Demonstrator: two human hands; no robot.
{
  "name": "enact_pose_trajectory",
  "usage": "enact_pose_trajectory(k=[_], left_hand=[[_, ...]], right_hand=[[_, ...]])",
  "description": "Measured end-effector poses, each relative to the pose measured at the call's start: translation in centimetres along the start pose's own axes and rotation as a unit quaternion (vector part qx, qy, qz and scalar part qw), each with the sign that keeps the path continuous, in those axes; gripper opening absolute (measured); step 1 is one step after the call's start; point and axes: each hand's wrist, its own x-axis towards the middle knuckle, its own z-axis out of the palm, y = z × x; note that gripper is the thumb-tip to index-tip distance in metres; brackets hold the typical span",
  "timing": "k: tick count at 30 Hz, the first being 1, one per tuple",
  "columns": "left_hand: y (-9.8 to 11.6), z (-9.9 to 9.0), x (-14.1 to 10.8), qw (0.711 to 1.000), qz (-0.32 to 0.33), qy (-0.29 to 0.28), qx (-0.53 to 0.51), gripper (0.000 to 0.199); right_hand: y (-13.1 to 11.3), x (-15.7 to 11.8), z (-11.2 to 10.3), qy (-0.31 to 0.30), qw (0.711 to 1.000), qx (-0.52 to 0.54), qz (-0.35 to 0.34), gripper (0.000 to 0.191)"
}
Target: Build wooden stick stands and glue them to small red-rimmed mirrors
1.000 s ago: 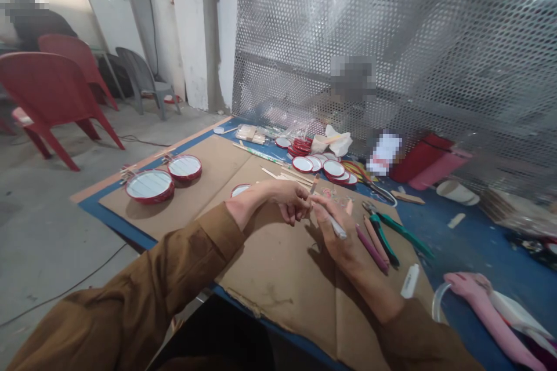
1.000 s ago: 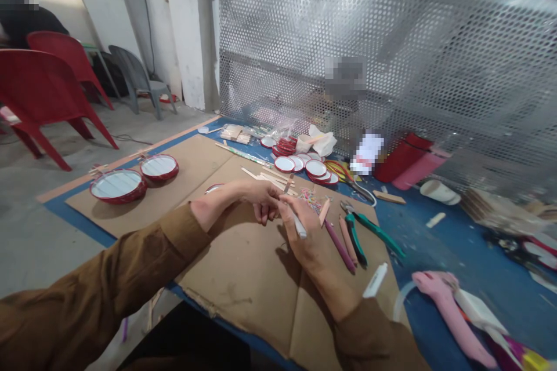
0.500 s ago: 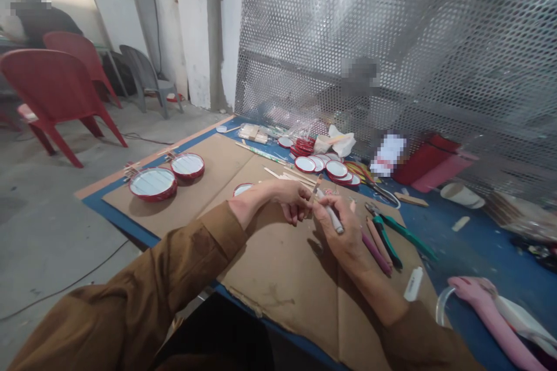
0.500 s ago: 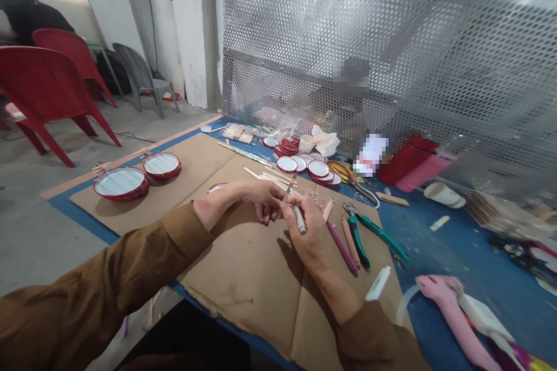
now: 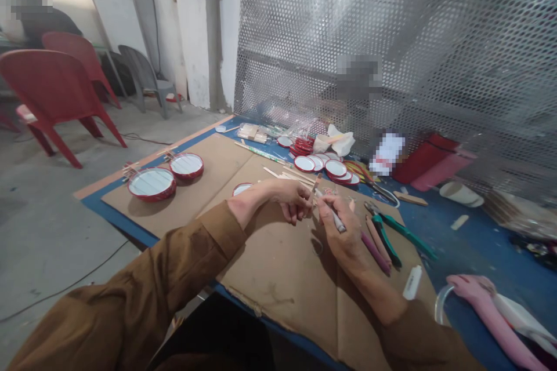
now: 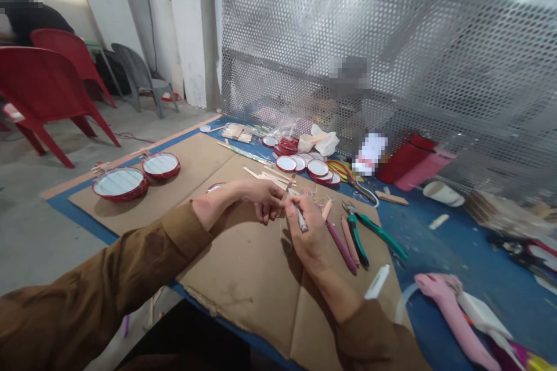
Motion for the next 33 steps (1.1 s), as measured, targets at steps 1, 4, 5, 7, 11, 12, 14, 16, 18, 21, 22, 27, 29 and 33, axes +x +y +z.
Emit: enact_pose_trajectory(k=[1, 4, 5, 7, 11, 12, 14, 16, 18, 21, 22, 27, 29, 33], left_hand=[[0.03, 0.02, -0.02, 1.0, -0.002, 0.001, -0.001, 0.008], [-0.01, 0.0, -0.04, 1.0, -0.003, -0.002, -0.005, 0.009], [-0.06, -0.03, -0.02, 1.0, -0.003, -0.003, -0.006, 0.01], [-0.18, -0.09, 0.02, 1.0, 0.002, -0.006, -0.006, 0.012], [-0.2, -0.1, 0.05, 1.0, 0.007, -0.013, -0.003, 0.01], [-0.16, -0.08, 0.05, 1.0, 0.004, -0.013, -0.002, 0.009], [-0.07, -0.05, 0.04, 1.0, -0.004, -0.012, 0.001, 0.008], [-0.06, -0.05, 0.06, 1.0, -0.005, -0.011, -0.002, 0.009], [-0.12, -0.08, 0.12, 1.0, -0.003, -0.011, -0.008, 0.011], [-0.23, -0.14, 0.21, 1.0, -0.006, -0.012, -0.008, 0.013], [-0.24, -0.15, 0.22, 1.0, -0.007, -0.012, -0.007, 0.013], [-0.13, -0.08, 0.08, 1.0, -0.008, -0.011, -0.009, 0.013], [-0.08, -0.04, 0.01, 1.0, -0.01, -0.012, -0.011, 0.012], [-0.2, -0.03, 0.06, 1.0, -0.003, -0.008, -0.013, 0.017]], right_hand=[[-0.04, 0.0, -0.01, 0.0, 1.0, 0.001, 0.0, 0.026], [-0.08, 0.02, -0.02, -0.001, 1.0, 0.002, 0.001, 0.025], [-0.07, 0.02, -0.01, 0.0, 1.0, 0.001, -0.001, 0.025], [-0.04, 0.03, 0.01, 0.001, 1.0, -0.003, -0.005, 0.026], [0.12, 0.02, -0.02, -0.002, 1.0, -0.005, -0.005, 0.025], [0.16, 0.02, -0.04, -0.005, 1.0, -0.006, -0.005, 0.025], [0.22, 0.02, -0.11, -0.01, 1.0, -0.007, -0.002, 0.025], [0.23, 0.04, -0.18, -0.008, 1.0, -0.006, 0.001, 0.024], [0.2, 0.05, -0.25, -0.011, 1.0, -0.005, -0.001, 0.024], [0.15, 0.07, -0.32, -0.012, 1.0, -0.006, -0.007, 0.024], [0.14, 0.06, -0.32, -0.01, 1.0, -0.007, -0.008, 0.024], [0.23, -0.03, -0.36, -0.017, 1.0, -0.012, -0.004, 0.025], [0.25, -0.08, -0.41, -0.025, 1.0, -0.014, -0.005, 0.026], [0.23, -0.14, -0.5, -0.033, 0.999, -0.014, 0.001, 0.025]])
